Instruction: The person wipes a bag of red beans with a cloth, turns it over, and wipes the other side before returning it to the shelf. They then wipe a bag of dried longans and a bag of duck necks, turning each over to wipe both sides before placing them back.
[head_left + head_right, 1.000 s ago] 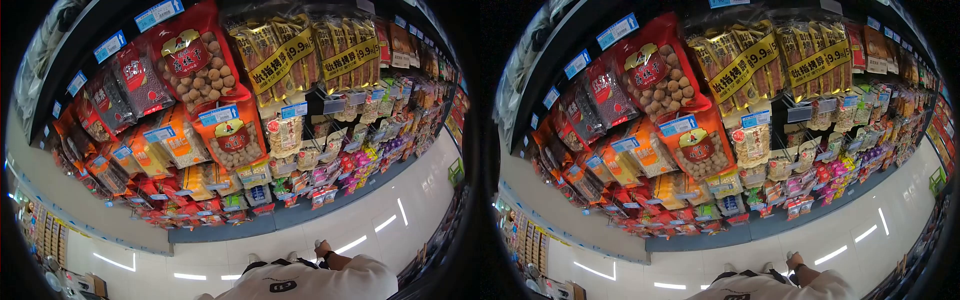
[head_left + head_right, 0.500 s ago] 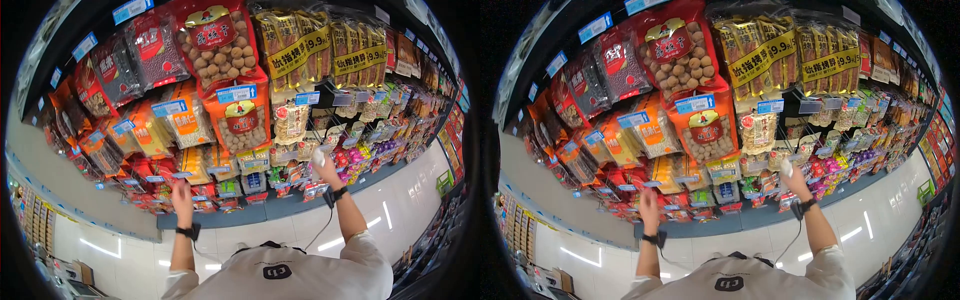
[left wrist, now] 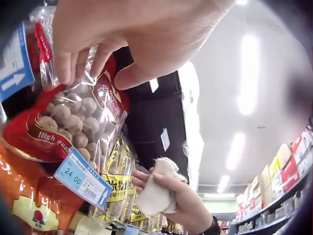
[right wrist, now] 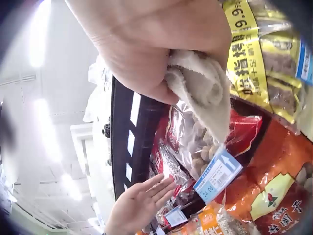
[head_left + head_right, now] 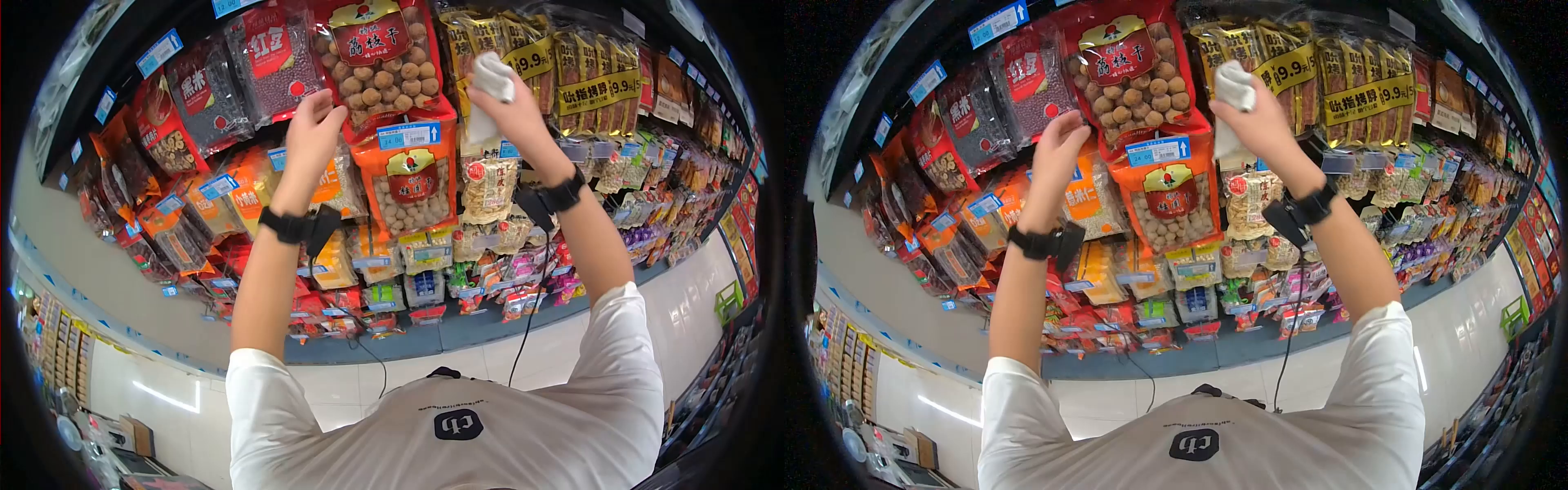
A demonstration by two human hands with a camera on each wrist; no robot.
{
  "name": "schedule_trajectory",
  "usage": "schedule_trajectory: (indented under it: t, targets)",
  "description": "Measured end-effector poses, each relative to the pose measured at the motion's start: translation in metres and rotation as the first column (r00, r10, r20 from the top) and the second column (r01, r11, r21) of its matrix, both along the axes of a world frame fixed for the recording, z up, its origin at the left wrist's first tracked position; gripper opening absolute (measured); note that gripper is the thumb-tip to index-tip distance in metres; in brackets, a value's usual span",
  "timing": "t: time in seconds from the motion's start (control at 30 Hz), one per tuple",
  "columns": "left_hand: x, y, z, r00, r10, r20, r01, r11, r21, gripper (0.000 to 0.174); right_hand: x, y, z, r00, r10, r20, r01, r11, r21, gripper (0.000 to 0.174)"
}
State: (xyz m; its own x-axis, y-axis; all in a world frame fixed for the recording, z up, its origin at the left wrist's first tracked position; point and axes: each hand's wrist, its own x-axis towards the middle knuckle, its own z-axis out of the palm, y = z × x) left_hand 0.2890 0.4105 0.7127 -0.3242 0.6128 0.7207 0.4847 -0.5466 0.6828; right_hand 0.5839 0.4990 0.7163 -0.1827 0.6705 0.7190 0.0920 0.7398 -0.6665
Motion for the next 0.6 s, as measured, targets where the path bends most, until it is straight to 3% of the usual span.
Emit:
schedule_trajectory:
  t: [0.03, 0.1, 0.17, 0.23, 0.3, 0.37, 0.43, 0.5, 0.6]
  targets:
    - [0.001, 0.011, 0.003, 1.0, -0.001, -0.005, 0.001, 1.0, 0.008, 0.034, -0.011, 0.004, 0.009, 1.0, -0.017, -0.003, 0.017, 1.0, 0.009, 0.054]
    - [0.004, 0.027, 0.013, 0.989, -0.112, 0.093, 0.132, 0.956, -0.262, 0.043, -0.032, 0.018, 0.02, 0.998, -0.026, 0.053, 0.028, 0.998, -0.049, 0.057]
    - [0.005, 0.048, 0.008, 0.988, -0.105, 0.111, 0.128, 0.965, -0.231, 0.047, -0.047, 0.039, 0.018, 0.993, -0.075, 0.088, 0.077, 0.997, -0.016, 0.059]
    - [0.001, 0.08, -0.006, 0.983, 0.13, 0.131, -0.103, 0.975, -0.195, 0.078, -0.058, 0.048, 0.016, 0.985, -0.12, 0.125, 0.124, 0.992, -0.027, 0.06]
    - [0.011, 0.063, 0.001, 0.981, 0.173, 0.084, -0.147, 0.957, -0.251, 0.093, -0.061, 0.048, 0.016, 0.99, -0.074, 0.123, 0.085, 0.993, -0.086, 0.06]
    - [0.008, 0.067, 0.001, 0.982, 0.174, 0.078, -0.148, 0.953, -0.264, 0.095, -0.063, 0.052, 0.014, 0.993, -0.033, 0.117, 0.051, 0.987, -0.15, 0.061]
    - [0.005, 0.075, -0.001, 0.982, 0.174, 0.07, -0.148, 0.949, -0.278, 0.097, -0.064, 0.06, 0.009, 0.992, 0.123, 0.037, -0.109, 0.961, -0.256, 0.06]
    - [0.004, 0.083, -0.003, 0.976, 0.151, 0.155, -0.129, 0.981, -0.142, 0.083, -0.062, 0.065, 0.005, 0.992, 0.124, 0.034, -0.113, 0.968, -0.224, 0.06]
    - [-0.006, 0.089, 0.0, 0.983, 0.04, 0.181, -0.01, 0.986, -0.165, 0.076, -0.064, 0.063, 0.005, 0.993, 0.114, 0.012, -0.111, 0.98, -0.164, 0.058]
